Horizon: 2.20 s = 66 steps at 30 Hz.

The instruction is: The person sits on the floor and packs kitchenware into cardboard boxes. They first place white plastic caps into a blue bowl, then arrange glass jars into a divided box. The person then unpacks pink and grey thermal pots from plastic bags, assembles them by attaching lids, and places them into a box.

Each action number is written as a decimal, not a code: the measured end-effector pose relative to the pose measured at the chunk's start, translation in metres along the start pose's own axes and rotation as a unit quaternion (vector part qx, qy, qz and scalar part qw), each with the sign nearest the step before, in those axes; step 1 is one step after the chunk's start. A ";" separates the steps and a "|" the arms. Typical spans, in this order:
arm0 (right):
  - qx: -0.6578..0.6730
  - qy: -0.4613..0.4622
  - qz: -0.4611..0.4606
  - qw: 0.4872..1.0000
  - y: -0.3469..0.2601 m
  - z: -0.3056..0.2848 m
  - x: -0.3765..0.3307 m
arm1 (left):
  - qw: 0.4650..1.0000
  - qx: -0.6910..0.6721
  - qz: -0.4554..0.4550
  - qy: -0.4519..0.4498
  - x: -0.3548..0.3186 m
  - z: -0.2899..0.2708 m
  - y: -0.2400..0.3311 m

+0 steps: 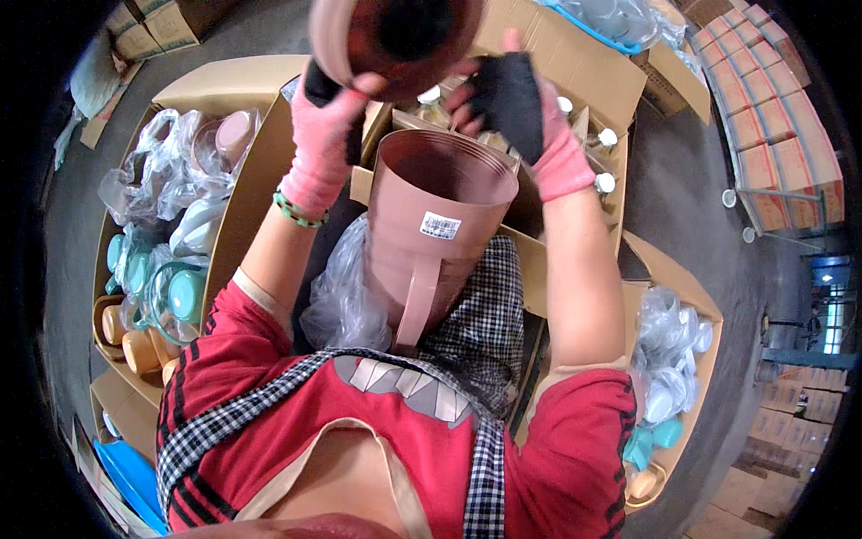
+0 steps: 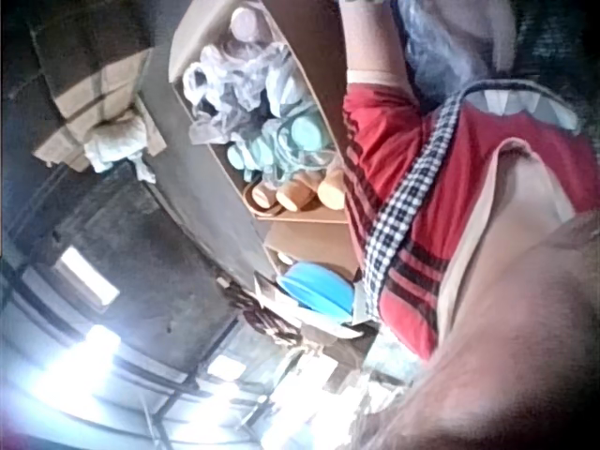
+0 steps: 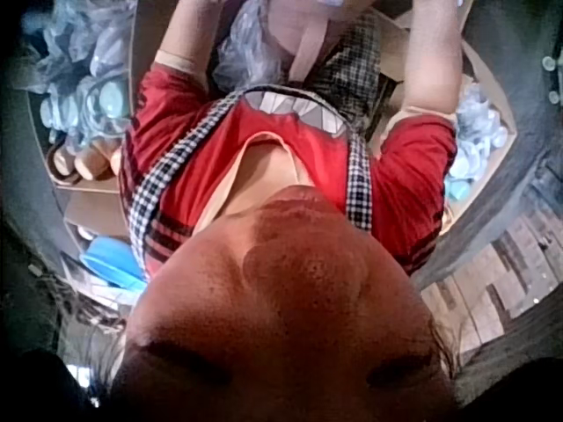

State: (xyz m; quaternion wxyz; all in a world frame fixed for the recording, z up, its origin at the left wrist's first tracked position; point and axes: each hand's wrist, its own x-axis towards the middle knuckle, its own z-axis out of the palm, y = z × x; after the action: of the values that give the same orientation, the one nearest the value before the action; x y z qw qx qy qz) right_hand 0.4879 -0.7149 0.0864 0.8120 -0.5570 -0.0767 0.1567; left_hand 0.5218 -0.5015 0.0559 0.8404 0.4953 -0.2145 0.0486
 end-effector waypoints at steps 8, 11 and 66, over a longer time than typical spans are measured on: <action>-0.739 0.203 0.005 0.642 0.159 -0.093 -0.032 | 0.876 -0.410 -0.212 0.143 -0.025 -0.087 -0.120; -0.705 0.201 0.120 0.669 0.174 -0.100 -0.034 | 0.876 -0.386 -0.231 0.173 -0.012 -0.084 -0.118; -0.151 0.287 -0.259 0.910 0.076 -0.023 -0.057 | 0.966 -0.045 -0.062 -0.247 -0.025 -0.026 -0.050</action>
State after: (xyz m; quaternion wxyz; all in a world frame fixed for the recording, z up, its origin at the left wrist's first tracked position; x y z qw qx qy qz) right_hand 0.4285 -0.7293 0.0107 0.7174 -0.6542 -0.0043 -0.2396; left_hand 0.5224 -0.5008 -0.0056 0.7841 0.4660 -0.3863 -0.1372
